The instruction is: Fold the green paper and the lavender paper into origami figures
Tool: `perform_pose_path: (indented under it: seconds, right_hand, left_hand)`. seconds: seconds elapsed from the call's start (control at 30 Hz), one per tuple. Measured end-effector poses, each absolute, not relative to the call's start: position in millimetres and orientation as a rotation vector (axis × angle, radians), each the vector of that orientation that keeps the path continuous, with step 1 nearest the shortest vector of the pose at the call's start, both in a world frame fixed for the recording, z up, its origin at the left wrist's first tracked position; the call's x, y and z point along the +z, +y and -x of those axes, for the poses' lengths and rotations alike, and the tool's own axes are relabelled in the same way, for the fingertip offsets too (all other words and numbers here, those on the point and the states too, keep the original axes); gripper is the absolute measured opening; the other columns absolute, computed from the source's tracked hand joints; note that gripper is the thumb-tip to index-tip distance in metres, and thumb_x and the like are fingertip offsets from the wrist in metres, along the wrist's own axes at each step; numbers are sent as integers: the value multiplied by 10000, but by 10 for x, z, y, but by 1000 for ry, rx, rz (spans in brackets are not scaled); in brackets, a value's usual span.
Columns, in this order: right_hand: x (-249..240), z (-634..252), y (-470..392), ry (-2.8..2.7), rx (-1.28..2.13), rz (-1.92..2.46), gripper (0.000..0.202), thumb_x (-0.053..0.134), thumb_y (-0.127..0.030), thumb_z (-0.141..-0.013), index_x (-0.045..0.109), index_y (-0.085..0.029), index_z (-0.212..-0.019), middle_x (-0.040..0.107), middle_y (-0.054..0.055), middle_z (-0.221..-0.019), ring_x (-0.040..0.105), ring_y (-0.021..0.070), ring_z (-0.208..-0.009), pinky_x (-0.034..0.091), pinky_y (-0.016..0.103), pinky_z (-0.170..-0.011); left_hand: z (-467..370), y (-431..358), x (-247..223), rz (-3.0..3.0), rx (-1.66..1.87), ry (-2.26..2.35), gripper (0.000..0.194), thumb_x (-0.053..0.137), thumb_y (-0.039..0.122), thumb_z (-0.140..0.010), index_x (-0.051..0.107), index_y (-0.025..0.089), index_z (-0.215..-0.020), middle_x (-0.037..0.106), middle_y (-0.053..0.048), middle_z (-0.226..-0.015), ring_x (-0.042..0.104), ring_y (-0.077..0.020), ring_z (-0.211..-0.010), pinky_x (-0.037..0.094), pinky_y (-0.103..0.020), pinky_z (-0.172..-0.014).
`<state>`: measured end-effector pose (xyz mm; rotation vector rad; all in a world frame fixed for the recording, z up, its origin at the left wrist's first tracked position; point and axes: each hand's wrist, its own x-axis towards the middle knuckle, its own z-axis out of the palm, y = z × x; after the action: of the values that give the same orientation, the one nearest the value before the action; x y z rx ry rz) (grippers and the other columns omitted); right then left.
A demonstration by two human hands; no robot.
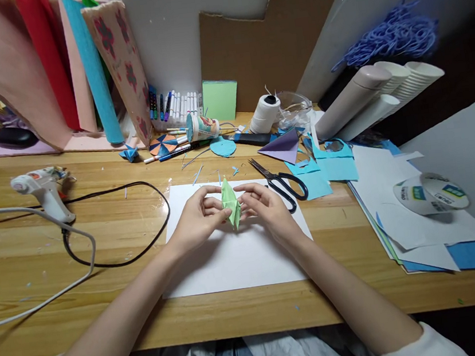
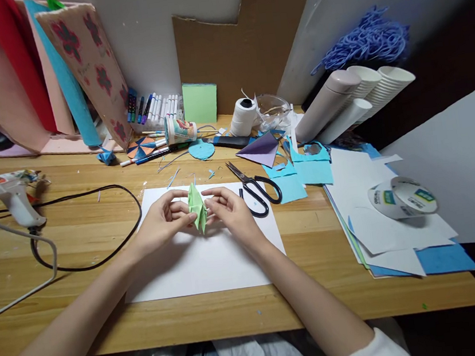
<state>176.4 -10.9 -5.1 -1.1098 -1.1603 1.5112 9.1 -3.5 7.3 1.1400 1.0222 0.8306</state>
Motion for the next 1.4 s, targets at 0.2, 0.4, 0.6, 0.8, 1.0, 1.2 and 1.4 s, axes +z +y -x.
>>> perform_pose_path:
  seconds: [0.2,0.4,0.6,0.8,1.0,1.2,1.4]
  right_hand:
    - [-66,-1766,-100,-1217,1474,1162,213,736,-313,-652,648,-156,-766,647,19,-734,593,124,-653,488,240,-608]
    - [-68,-1763,-123,-1177,1463,1123,204,750,-303,-629,627,-151,-686,595,-14,-625,539,89,-535,455,199,-480]
    - [-35,-1702,-168,-1134,1263,1160,203,748,-296,-638,598,-166,-682,588,-18,-638,569,109,-551,508,227,-504]
    - [-34,-1624,-263,-1224,913,1221,92,698,-232,-712,629,-171,-717,599,5,-704,585,123,-636,516,248,-581]
    - [-30,-1598,-338,-1445,787,1146,72,652,-152,-736,618,-201,-776,566,6,-787,571,131,-740,530,242,-609]
    - [29,-1591,-341,-1633,843,1136,229,563,-155,-808,602,-245,-1015,565,53,-962,570,167,-876,543,307,-741]
    - [16,-1666,-257,-1485,791,1279,80,613,-256,-788,625,-232,-863,565,44,-890,549,179,-867,505,300,-711]
  left_hand:
    - [-131,-81,71,-1278,911,1034,373,665,181,-691,526,137,-1034,612,3,-698,584,-91,-580,460,-192,-549]
    - [-111,-44,88,-1169,843,989,361,662,153,-667,519,140,-999,615,18,-631,603,-121,-587,493,-237,-580]
    - [-167,-136,41,-1335,1090,1188,166,648,229,-726,568,155,-853,647,-16,-726,632,-145,-690,507,-253,-640]
    - [-264,-314,48,-1662,1096,1289,220,485,243,-864,619,183,-1029,681,-56,-1004,640,-166,-878,492,-270,-791]
    - [-297,-361,127,-1572,955,1102,273,485,294,-866,597,164,-1077,675,-66,-995,630,-182,-890,478,-260,-788]
    - [-264,-283,96,-1460,1000,1148,239,439,286,-880,621,171,-984,669,-54,-967,605,-177,-845,450,-256,-767]
    - [-229,-234,69,-1524,929,1172,241,397,285,-891,605,167,-857,625,-28,-797,573,-156,-730,452,-245,-690]
